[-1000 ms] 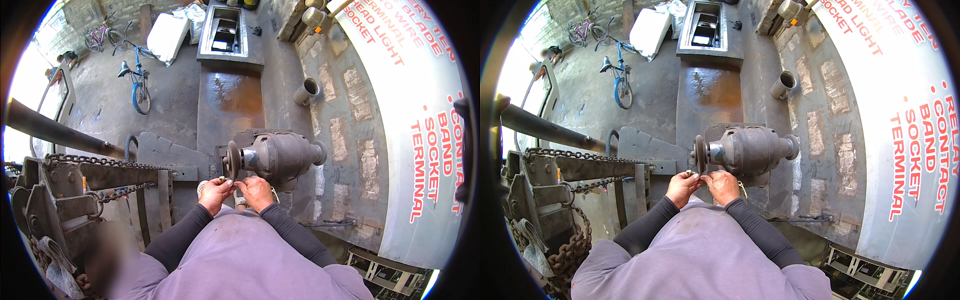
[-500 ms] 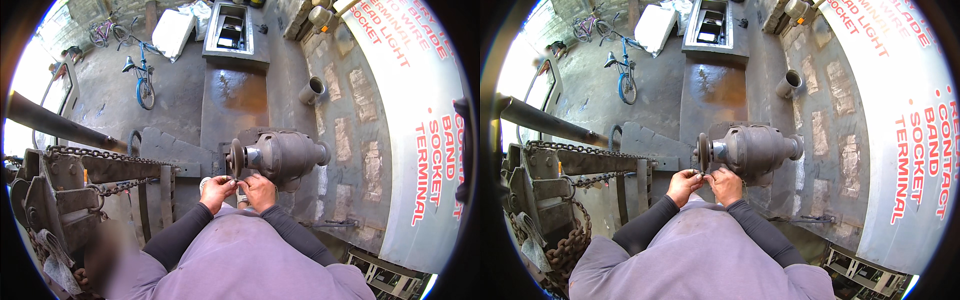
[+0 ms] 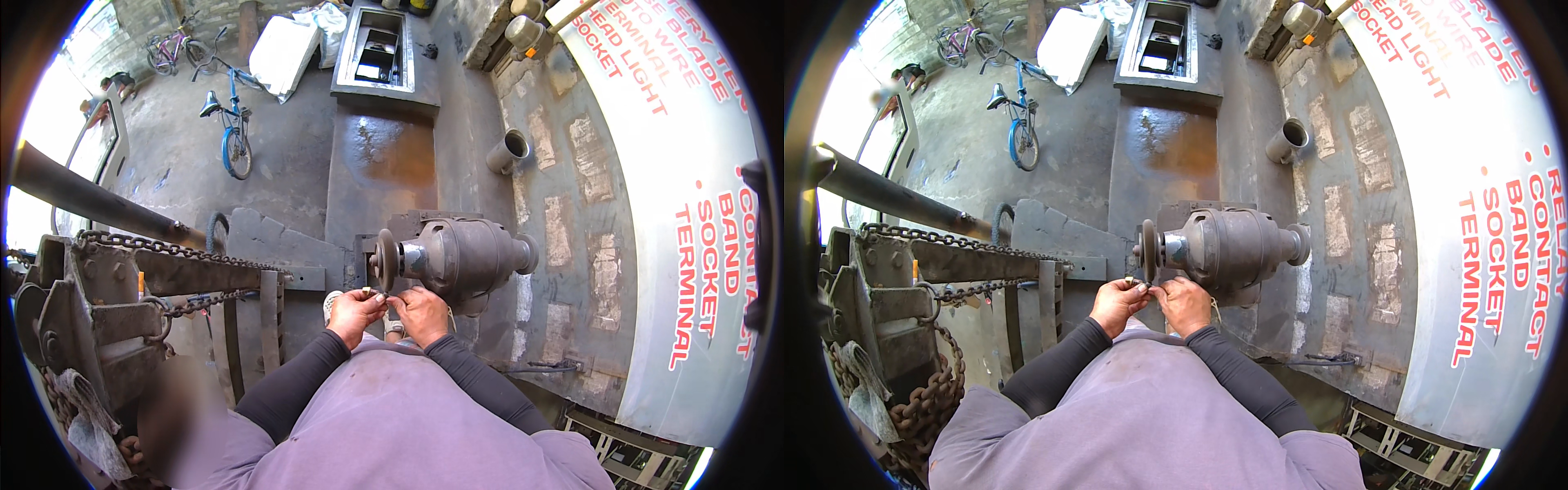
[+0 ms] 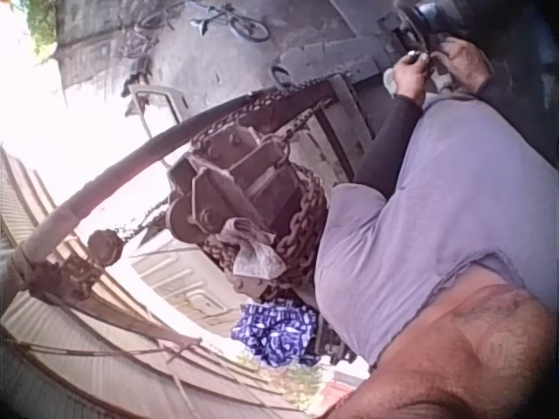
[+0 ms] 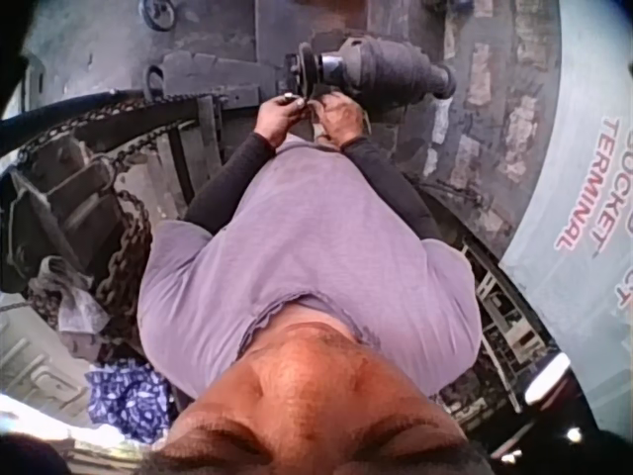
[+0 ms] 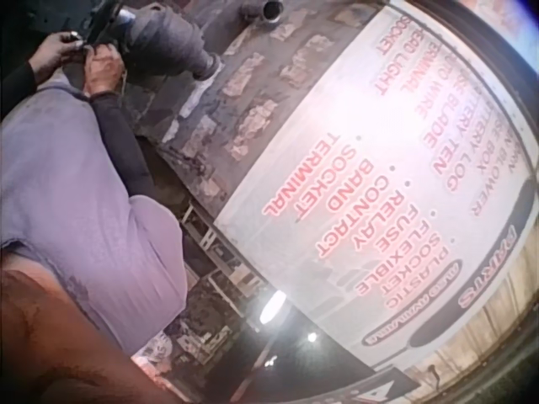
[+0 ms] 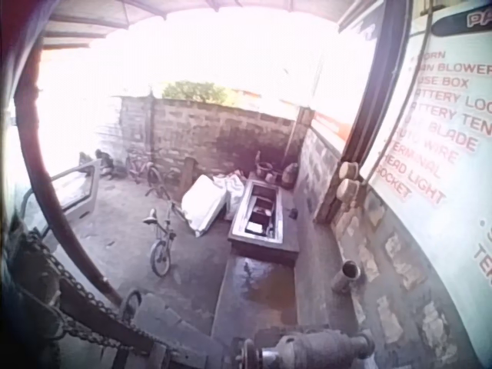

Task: The person sits at a low workbench and uses a file to shape a small metal tool. They then walk to a bench grinder and sharpen the tool against the rotating wheel, repeating the process several times.

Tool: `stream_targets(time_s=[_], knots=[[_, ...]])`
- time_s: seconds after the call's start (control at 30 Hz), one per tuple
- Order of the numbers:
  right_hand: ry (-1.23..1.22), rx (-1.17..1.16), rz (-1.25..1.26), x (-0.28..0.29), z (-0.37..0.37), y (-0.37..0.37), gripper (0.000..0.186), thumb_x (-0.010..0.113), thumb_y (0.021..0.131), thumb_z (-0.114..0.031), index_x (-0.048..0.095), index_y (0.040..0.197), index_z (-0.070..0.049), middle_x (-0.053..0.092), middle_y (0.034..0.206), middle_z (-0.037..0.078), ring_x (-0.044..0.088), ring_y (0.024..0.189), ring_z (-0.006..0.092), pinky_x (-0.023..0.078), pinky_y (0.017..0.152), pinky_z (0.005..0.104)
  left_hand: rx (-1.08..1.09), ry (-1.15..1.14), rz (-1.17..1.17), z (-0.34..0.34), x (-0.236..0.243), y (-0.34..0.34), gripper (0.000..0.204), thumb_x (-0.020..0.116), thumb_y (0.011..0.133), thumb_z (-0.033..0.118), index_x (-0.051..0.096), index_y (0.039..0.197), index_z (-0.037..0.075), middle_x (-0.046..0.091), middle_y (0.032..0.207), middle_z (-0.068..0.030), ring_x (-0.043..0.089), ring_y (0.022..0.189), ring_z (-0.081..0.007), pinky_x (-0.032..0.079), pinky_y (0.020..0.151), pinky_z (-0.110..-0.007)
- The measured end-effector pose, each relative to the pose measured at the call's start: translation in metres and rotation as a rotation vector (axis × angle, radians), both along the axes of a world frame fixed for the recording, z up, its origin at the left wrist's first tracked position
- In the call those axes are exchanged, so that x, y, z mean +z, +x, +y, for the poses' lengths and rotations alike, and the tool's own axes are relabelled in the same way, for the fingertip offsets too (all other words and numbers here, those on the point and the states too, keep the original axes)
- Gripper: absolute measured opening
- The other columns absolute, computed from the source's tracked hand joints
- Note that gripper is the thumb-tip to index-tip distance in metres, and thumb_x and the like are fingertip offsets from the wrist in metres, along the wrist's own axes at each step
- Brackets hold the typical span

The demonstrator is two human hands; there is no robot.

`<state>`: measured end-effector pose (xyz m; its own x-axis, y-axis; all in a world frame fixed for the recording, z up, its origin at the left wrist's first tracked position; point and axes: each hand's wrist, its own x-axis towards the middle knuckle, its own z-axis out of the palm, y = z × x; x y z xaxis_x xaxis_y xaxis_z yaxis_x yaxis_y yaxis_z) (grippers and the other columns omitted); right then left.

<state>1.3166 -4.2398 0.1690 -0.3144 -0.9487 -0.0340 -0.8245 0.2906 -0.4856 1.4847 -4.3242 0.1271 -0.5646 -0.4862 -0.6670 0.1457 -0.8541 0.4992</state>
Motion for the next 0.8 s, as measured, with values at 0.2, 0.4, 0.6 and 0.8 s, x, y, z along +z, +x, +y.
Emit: stream_targets(time_s=[0.2, 0.4, 0.6, 0.8], knots=[[0.023, -0.018, -0.009, 0.005, -0.001, 0.001, 0.034, 0.074, 0.1, -0.039, 0.082, 0.09, -0.008, 0.075, 0.089, 0.011, 0.073, 0.089, 0.0328, 0.06, 0.077, 0.045, -0.007, -0.013, -0.002, -0.001, -0.004, -0.002, 0.012, 0.075, 0.105, 0.008, 0.071, 0.112, -0.001, 0.077, 0.105, -0.0091, 0.077, 0.095, -0.0189, 0.064, 0.089, -0.032], [-0.015, -0.001, -0.066, 0.001, 0.0, -0.001, 0.027, 0.08, 0.097, -0.034, 0.083, 0.094, -0.007, 0.074, 0.09, 0.012, 0.073, 0.088, 0.0346, 0.059, 0.078, 0.0455, 0.004, -0.057, -0.015, 0.004, 0.003, 0.001, 0.012, 0.075, 0.105, 0.006, 0.071, 0.113, -0.002, 0.077, 0.106, -0.0093, 0.077, 0.094, -0.0183, 0.065, 0.088, -0.032], [-0.038, 0.083, -0.216, 0.01, 0.006, 0.001, 0.023, 0.079, 0.097, -0.029, 0.082, 0.097, -0.006, 0.072, 0.089, 0.011, 0.072, 0.088, 0.0348, 0.058, 0.079, 0.0462, -0.051, -0.22, -0.035, 0.009, -0.003, 0.013, 0.018, 0.075, 0.103, 0.003, 0.071, 0.119, -0.004, 0.077, 0.109, -0.0102, 0.077, 0.096, -0.0183, 0.066, 0.091, -0.034], [0.028, 0.055, -0.108, 0.023, 0.0, -0.003, 0.024, 0.075, 0.098, -0.032, 0.083, 0.096, -0.009, 0.071, 0.088, 0.011, 0.072, 0.09, 0.0332, 0.059, 0.081, 0.0465, -0.044, -0.124, 0.049, 0.005, -0.001, 0.012, 0.022, 0.077, 0.102, 0.002, 0.07, 0.122, -0.003, 0.077, 0.11, -0.01, 0.077, 0.1, -0.0186, 0.066, 0.092, -0.033]])
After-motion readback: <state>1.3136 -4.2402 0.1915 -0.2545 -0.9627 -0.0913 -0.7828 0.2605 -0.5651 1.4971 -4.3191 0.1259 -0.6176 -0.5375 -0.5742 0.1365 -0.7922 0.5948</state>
